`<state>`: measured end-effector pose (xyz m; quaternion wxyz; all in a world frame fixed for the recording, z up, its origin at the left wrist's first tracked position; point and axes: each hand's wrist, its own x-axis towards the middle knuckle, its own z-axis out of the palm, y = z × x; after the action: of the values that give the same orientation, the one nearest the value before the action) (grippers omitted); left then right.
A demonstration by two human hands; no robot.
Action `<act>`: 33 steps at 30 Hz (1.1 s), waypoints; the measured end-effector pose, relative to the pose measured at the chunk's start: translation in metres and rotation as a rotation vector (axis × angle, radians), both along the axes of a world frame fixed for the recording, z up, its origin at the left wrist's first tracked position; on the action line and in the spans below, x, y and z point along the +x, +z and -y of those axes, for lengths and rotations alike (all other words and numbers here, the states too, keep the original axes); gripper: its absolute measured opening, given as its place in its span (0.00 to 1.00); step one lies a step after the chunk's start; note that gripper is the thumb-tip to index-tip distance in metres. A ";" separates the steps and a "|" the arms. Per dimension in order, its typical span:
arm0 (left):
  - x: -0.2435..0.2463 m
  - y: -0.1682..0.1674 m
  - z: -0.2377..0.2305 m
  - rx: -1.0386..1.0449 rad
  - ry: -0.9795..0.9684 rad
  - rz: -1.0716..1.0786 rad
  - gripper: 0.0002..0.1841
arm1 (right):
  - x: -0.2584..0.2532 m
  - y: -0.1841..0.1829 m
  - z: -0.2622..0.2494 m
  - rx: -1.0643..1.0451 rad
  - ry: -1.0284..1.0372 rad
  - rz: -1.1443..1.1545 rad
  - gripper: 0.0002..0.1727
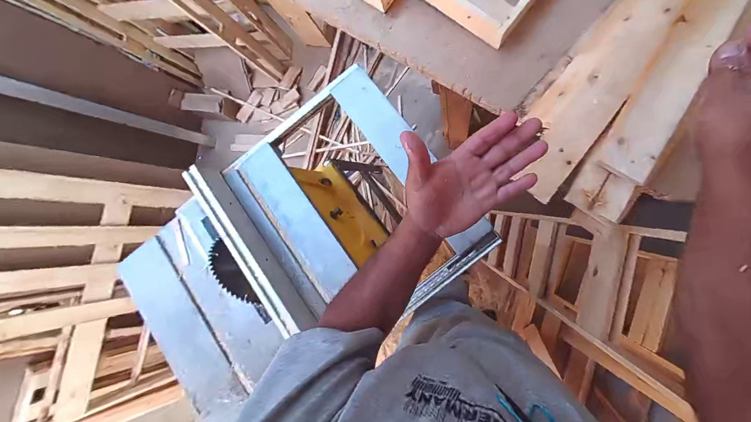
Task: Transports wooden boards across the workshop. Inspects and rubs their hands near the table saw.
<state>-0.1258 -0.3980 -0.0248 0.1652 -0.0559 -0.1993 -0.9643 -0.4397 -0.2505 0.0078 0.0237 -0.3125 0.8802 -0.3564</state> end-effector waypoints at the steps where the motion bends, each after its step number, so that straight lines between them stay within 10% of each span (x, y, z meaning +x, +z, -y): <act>1: -0.001 0.002 -0.007 -0.002 -0.016 0.001 0.71 | 0.038 0.013 -0.012 -0.061 0.033 -0.034 0.31; 8: -0.001 0.023 -0.073 -0.266 -0.069 0.036 0.71 | 0.231 0.019 -0.056 -0.330 0.540 -0.160 0.12; 23: 0.030 0.034 -0.179 -0.456 -0.057 -0.074 0.59 | 0.287 0.044 -0.145 -0.145 0.395 -0.677 0.12; 33: 0.045 0.048 -0.208 -0.346 -0.191 -0.037 0.71 | 0.282 0.045 -0.190 -0.350 0.231 -0.216 0.09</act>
<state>-0.0808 -0.1902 0.0231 0.0647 -0.1195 -0.3526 -0.9258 -0.1574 -0.0607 0.0524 -0.0846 -0.4468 0.7609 -0.4630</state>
